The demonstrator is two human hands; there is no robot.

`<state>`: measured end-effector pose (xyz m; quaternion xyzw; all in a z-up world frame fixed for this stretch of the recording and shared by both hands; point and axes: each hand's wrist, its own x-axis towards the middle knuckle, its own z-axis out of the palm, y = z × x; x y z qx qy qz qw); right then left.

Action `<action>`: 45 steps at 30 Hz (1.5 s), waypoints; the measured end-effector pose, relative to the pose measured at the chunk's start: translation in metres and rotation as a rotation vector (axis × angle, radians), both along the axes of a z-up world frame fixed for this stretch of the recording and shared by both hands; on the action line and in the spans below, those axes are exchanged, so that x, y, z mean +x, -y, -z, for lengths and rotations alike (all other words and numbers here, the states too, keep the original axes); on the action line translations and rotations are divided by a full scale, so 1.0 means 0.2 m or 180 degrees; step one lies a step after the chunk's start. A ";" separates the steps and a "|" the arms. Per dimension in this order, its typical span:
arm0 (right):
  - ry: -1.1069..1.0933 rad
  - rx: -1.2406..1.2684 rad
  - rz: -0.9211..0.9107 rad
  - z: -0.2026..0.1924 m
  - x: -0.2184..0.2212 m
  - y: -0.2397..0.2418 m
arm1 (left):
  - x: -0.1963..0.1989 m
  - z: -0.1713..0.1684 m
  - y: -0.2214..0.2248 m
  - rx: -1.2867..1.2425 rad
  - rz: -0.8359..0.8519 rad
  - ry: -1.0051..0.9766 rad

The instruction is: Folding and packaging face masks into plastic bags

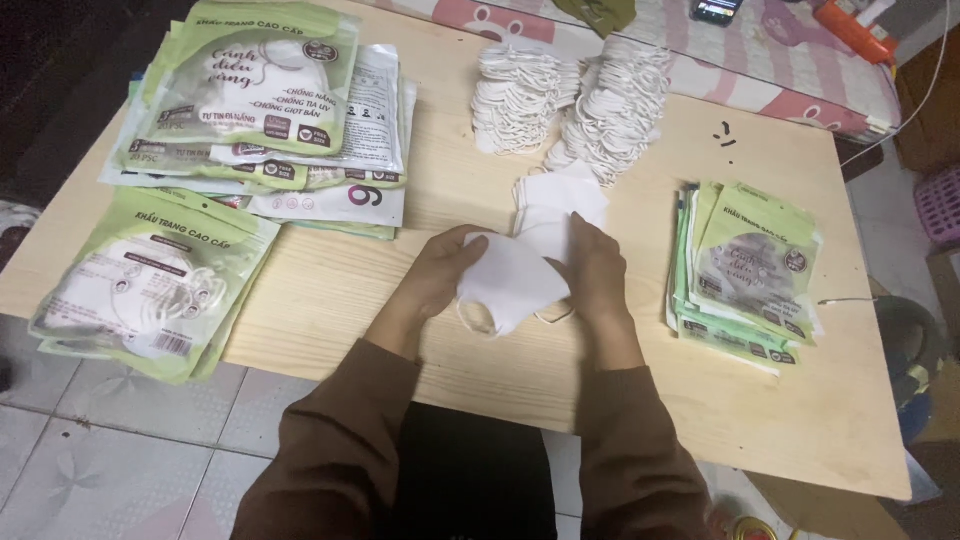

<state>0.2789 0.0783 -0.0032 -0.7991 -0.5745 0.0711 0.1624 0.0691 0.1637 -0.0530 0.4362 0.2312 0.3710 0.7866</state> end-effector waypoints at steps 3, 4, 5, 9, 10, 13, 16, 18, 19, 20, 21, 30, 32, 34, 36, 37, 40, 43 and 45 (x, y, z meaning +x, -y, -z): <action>0.0150 -0.0004 0.0187 -0.04 0.01 0.01 | 0.02 0.05 -0.02 -0.0028 -0.0076 -0.0112; 0.0154 0.0002 0.0182 -0.04 0.01 0.00 | 0.03 0.07 -0.02 -0.0022 -0.0081 -0.0108; 0.0158 -0.0013 0.0255 -0.04 0.02 0.00 | 0.04 0.09 -0.02 0.0012 -0.0205 -0.0219; 0.0132 0.0057 0.0671 -0.01 0.08 -0.03 | 0.03 -0.01 0.03 0.0077 -0.0379 -0.0547; 0.0128 0.0057 0.0684 0.02 0.10 -0.03 | 0.04 0.00 0.04 0.0080 -0.0367 -0.0551; 0.0108 0.0386 0.0609 0.10 0.15 -0.02 | 0.07 0.02 0.05 -0.0104 -0.0375 -0.0505; -0.0202 0.0573 0.0668 0.07 0.13 0.00 | 0.06 -0.02 0.05 0.0038 -0.0430 -0.0722; -0.0955 0.1193 0.0771 0.04 0.11 0.07 | 0.03 -0.08 0.07 0.0214 -0.0538 -0.1146; -0.0959 0.1188 0.0773 0.05 0.12 0.07 | 0.03 -0.10 0.09 0.0209 -0.0536 -0.1151; -0.1336 0.1782 0.0684 0.06 0.13 0.08 | 0.03 -0.12 0.11 0.0205 -0.0599 -0.1158; -0.1712 0.2375 0.0584 0.06 0.15 0.09 | 0.03 -0.15 0.13 0.0200 -0.0667 -0.1162; -0.4298 0.1414 0.0181 -0.30 -0.11 0.23 | 0.04 -0.11 0.11 0.0007 -0.0654 -0.0910; -0.4210 0.1256 0.0298 -0.07 -0.05 0.13 | 0.05 -0.15 0.13 -0.0100 -0.0614 -0.0764; -0.4130 0.1076 0.0419 0.05 -0.05 0.08 | 0.05 -0.14 0.14 -0.0225 -0.0581 -0.0631; -0.3980 0.0892 0.0568 0.03 -0.09 0.07 | 0.05 -0.07 0.11 -0.0467 -0.0379 -0.0308; -0.3976 0.0890 0.0552 0.01 -0.12 0.08 | 0.05 -0.06 0.10 -0.0460 -0.0392 -0.0300; -0.4089 0.1019 0.0581 -0.06 -0.22 0.10 | 0.05 -0.03 0.10 -0.0516 -0.0261 -0.0138; -0.4041 0.0980 0.0664 -0.03 -0.23 0.08 | 0.06 -0.02 0.10 -0.0626 -0.0293 0.0071; -0.4071 0.1118 0.0677 0.16 -0.14 0.02 | 0.06 -0.03 0.09 -0.0640 -0.0170 -0.0018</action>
